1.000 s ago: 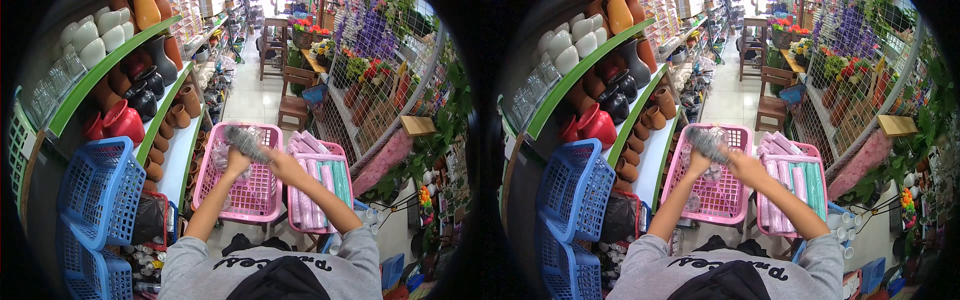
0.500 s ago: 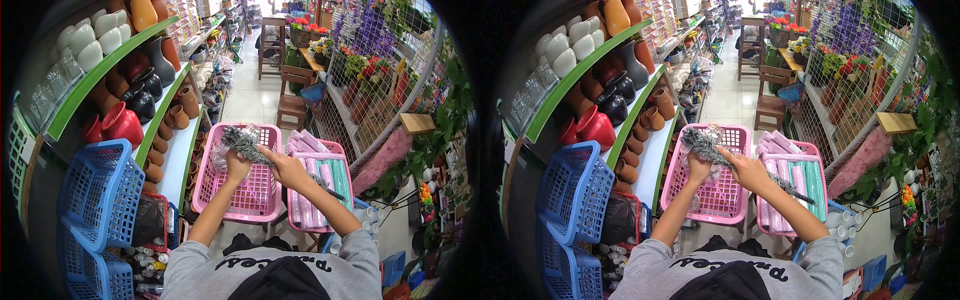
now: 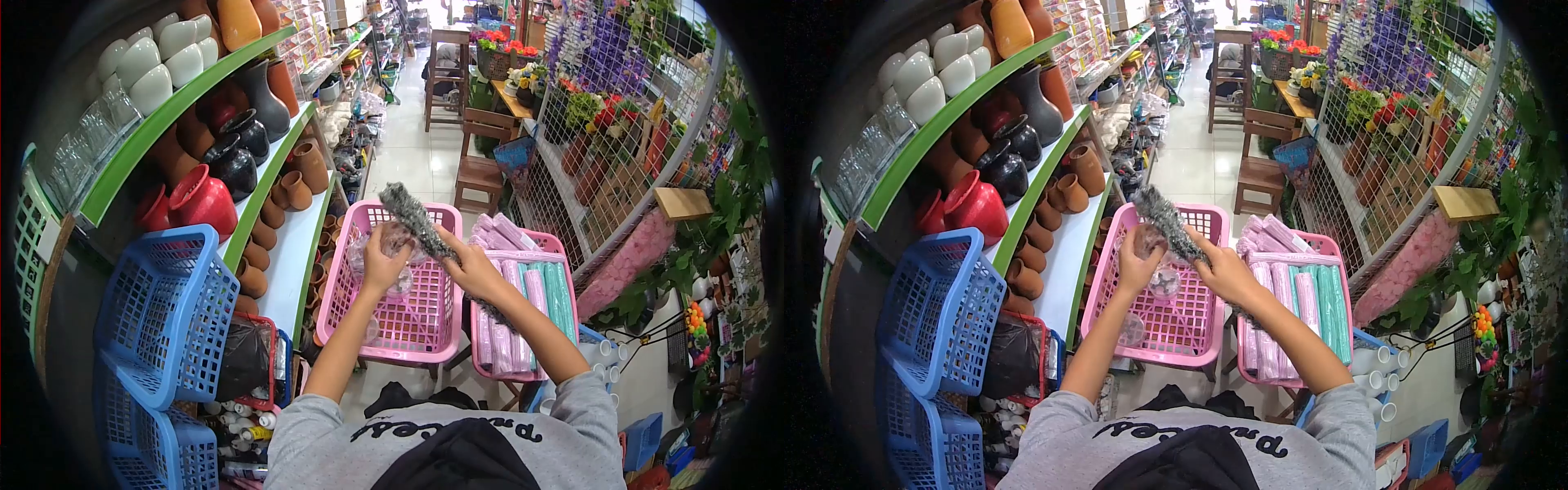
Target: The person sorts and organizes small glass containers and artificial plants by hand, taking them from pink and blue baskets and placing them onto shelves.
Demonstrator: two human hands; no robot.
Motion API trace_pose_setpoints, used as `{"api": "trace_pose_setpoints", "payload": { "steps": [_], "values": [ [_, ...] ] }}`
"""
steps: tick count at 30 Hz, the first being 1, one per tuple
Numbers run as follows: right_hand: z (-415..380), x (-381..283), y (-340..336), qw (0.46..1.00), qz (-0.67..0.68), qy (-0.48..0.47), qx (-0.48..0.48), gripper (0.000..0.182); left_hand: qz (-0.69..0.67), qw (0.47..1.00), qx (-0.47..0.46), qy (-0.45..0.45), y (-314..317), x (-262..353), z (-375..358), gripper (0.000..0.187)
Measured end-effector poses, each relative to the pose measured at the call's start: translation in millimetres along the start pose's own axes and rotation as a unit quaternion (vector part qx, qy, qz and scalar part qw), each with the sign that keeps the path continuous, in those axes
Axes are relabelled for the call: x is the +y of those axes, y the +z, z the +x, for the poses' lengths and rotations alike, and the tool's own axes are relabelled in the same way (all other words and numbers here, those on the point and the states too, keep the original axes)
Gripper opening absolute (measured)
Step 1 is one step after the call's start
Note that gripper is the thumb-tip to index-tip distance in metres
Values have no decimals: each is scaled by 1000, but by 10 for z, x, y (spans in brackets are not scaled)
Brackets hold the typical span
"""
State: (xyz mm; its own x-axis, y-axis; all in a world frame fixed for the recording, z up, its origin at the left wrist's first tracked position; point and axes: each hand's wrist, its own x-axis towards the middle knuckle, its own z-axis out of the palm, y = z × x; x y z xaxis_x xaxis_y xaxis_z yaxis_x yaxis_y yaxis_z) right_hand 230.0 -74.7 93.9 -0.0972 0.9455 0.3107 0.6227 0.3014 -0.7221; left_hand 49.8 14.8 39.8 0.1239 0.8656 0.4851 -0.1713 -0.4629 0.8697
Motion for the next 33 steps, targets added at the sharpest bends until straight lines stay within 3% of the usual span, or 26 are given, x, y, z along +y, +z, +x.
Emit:
{"api": "trace_pose_setpoints", "payload": {
  "steps": [2,4,6,7,8,10,11,16,18,19,20,22,23,24,25,26,28,29,32,33],
  "values": [
    [-19,-85,-13,992,-88,15,-94,63,245,962,-114,28,-98,-9,60,36],
    [-50,-169,33,991,-110,2,-77,62,213,970,-115,0,-79,-25,42,38],
    [-43,-136,62,995,-96,4,0,62,8,999,-40,5,-35,-49,-6,36],
    [5,-75,35,991,-78,105,-12,60,-16,998,-59,3,-57,-46,-29,35],
    [-9,51,58,991,-78,107,-12,60,-16,998,-60,2,-44,-46,-47,35],
    [2,213,94,995,43,85,-4,57,-98,993,-37,52,6,93,-25,35],
    [-25,276,130,995,82,47,18,55,-86,994,-50,51,-11,114,-5,36],
    [-19,253,72,989,128,62,33,52,-59,997,-39,-27,-6,237,35,37],
    [-33,335,67,996,71,42,34,54,3,989,-127,-82,-103,267,121,40],
    [-44,348,55,996,70,43,35,54,54,987,-130,-76,-123,341,131,49],
    [-53,353,46,997,55,35,32,55,53,987,-130,-76,-133,334,162,49],
    [-74,188,8,998,41,26,27,57,195,966,-169,-18,-158,271,213,52],
    [-106,-2,-29,999,-8,39,-23,59,227,963,-142,4,-135,122,209,45],
    [-124,-137,-30,994,-56,52,-72,63,227,964,-142,4,-100,109,181,45],
    [-162,-105,64,996,-82,-31,-29,68,205,971,-121,-21,-64,99,147,41],
    [-154,-110,49,996,-82,-32,-27,68,184,977,-100,-45,-26,90,113,36],
    [-140,-123,18,990,-143,-7,-8,67,195,979,-60,-23,31,92,61,31],
    [-118,-106,-14,989,-131,66,2,67,170,984,-54,-20,45,93,50,27],
    [-137,-16,25,994,-86,71,-5,67,157,987,-33,15,56,63,57,19],
    [-196,-79,85,994,-105,12,-33,67,198,978,-38,51,43,77,53,20]
  ]
}}
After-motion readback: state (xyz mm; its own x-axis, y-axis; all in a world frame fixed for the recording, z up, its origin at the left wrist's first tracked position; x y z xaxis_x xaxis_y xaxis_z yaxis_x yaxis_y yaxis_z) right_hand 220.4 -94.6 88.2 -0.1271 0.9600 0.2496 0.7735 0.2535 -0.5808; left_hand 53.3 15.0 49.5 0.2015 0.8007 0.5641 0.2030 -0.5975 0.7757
